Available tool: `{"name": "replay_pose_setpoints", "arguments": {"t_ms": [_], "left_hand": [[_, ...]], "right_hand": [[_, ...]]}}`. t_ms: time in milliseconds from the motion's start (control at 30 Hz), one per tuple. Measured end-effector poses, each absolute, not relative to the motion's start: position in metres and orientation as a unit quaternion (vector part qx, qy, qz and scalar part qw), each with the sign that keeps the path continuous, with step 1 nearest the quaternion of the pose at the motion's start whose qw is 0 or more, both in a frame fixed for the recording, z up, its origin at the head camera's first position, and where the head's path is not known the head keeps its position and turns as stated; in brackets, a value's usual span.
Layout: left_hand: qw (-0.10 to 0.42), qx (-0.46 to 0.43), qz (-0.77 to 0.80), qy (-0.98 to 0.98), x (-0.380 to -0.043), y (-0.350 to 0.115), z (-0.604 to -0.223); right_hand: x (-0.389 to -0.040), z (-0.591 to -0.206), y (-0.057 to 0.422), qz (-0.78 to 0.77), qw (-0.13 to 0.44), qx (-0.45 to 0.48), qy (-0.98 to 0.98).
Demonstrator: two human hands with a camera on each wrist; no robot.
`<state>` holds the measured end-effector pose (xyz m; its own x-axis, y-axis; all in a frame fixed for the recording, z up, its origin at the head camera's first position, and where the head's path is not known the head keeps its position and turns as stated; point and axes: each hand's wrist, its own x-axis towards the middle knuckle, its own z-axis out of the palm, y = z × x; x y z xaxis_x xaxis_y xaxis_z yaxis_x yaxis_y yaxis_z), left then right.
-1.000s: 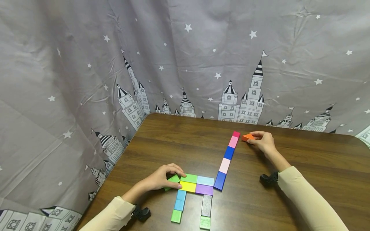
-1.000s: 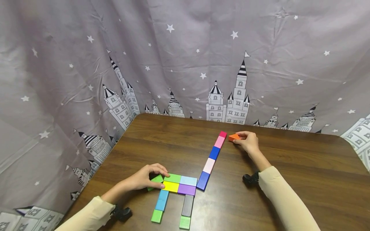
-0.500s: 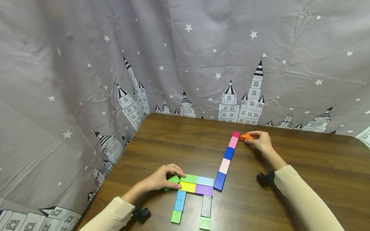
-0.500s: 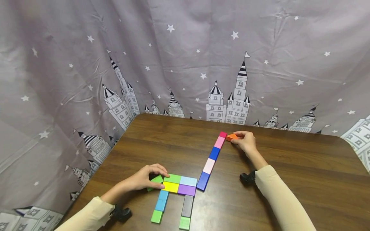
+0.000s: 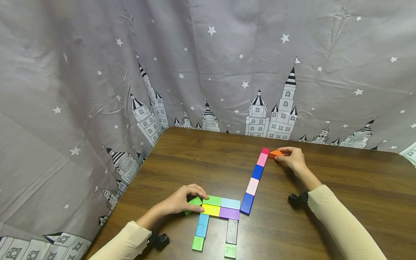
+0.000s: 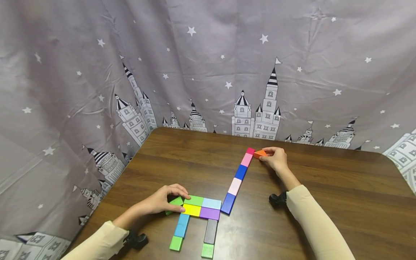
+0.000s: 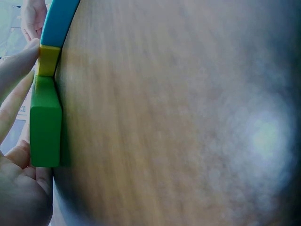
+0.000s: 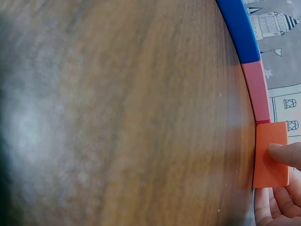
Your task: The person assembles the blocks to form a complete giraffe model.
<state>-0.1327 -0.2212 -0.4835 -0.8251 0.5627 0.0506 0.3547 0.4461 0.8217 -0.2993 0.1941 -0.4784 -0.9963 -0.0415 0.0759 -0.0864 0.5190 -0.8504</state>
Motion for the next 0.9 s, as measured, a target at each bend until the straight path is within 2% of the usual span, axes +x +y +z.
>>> {"name": "replay_pose_setpoints", "arguments": {"t_ms": [700,900], "left_hand": [[0.113,0.277,0.456,0.838,-0.135,-0.220,-0.487],[0.117,0.279,0.453,0.839,-0.138,-0.219,-0.487]], "right_hand": [[-0.298,-0.479,0.200,0.497,0.013,0.033,-0.867],[-0.296,-0.481,0.211,0.543,0.020,0.050,-0.838]]}}
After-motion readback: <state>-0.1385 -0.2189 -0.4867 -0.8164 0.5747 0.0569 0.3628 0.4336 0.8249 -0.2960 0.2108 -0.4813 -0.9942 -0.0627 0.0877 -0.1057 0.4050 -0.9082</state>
